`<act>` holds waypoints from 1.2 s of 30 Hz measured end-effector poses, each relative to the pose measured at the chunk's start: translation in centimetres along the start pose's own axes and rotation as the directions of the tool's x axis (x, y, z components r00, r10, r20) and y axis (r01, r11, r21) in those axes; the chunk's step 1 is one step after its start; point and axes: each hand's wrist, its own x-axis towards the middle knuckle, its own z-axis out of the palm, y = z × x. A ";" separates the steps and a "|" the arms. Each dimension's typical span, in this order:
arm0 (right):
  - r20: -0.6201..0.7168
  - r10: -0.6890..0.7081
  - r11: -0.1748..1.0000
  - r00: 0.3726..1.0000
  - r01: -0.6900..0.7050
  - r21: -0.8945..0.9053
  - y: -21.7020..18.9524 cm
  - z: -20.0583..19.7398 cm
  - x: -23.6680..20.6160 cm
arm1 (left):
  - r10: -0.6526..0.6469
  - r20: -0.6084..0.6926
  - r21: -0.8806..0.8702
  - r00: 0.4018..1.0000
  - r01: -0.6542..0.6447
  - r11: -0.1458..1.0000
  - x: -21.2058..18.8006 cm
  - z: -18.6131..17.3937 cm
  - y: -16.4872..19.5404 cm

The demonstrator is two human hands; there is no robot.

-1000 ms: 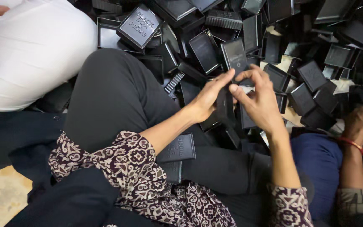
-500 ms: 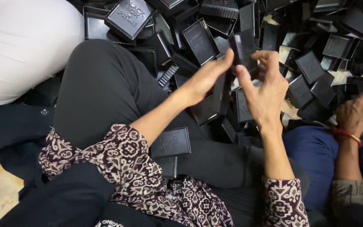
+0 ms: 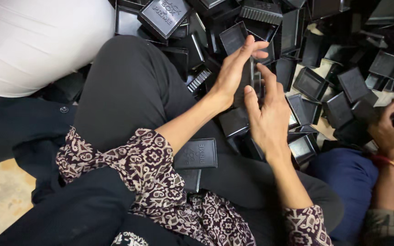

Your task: The person sits on the floor among a large pile of black plastic boxes, picks up boxes one at a time, turns them over and closes or fits the lids, and sets them back onto the pile. Other people around them handle boxes from the same pile.

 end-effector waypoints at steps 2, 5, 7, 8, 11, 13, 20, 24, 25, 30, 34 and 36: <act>0.083 0.084 0.995 0.993 -0.088 0.048 0.7 1.1 -0.1 | 0.032 -0.013 0.000 0.999 -0.032 0.999 -0.1 0.0 -0.5; 0.144 -0.156 0.941 0.977 0.103 0.324 1.6 2.9 0.2 | 0.048 -0.046 -0.007 0.998 -0.049 0.999 -0.4 -0.2 -1.2; 0.194 -0.272 0.856 0.942 0.145 0.497 2.1 3.5 0.6 | -0.005 -0.086 -0.024 0.996 0.003 1.000 -0.5 -0.4 -1.6; 0.263 -0.255 0.840 0.930 0.078 0.538 2.2 3.5 0.8 | -0.039 -0.112 -0.016 0.993 0.038 0.999 -0.4 -0.4 -1.7; 0.233 -0.279 0.839 0.932 0.119 0.530 2.2 2.4 1.0 | -0.096 -0.169 -0.072 0.981 0.085 0.994 0.3 -0.4 -1.1; 0.122 -0.209 0.898 0.970 0.140 0.417 1.9 1.2 0.8 | -0.080 -0.192 -0.213 0.978 0.038 0.976 1.0 -0.4 0.0; -0.264 -0.047 0.861 0.963 0.173 0.478 3.1 -2.9 1.4 | 0.061 0.264 -0.112 0.963 -0.033 0.993 -0.4 0.3 3.0; -0.296 -0.001 0.904 0.955 0.127 0.408 4.9 -2.8 1.3 | 0.241 0.221 0.292 0.945 -0.300 0.908 -0.6 1.0 2.8; -0.265 0.026 0.880 0.964 0.104 0.464 5.3 -2.7 1.3 | 0.290 0.169 0.436 0.942 -0.335 0.835 -0.6 1.0 2.7; -0.097 0.048 0.675 0.994 0.039 0.737 5.9 -3.0 1.3 | 0.233 0.147 0.488 0.961 -0.275 0.828 0.1 0.4 3.0; 0.123 0.144 0.589 0.982 -0.185 0.786 4.6 -1.6 -1.7 | 0.331 0.182 0.165 0.926 -0.361 0.918 2.2 -1.2 4.7; 0.315 0.124 0.680 0.941 -0.312 0.664 3.3 -0.3 -3.9 | 0.356 0.096 0.091 0.930 -0.364 0.927 3.1 -2.4 5.3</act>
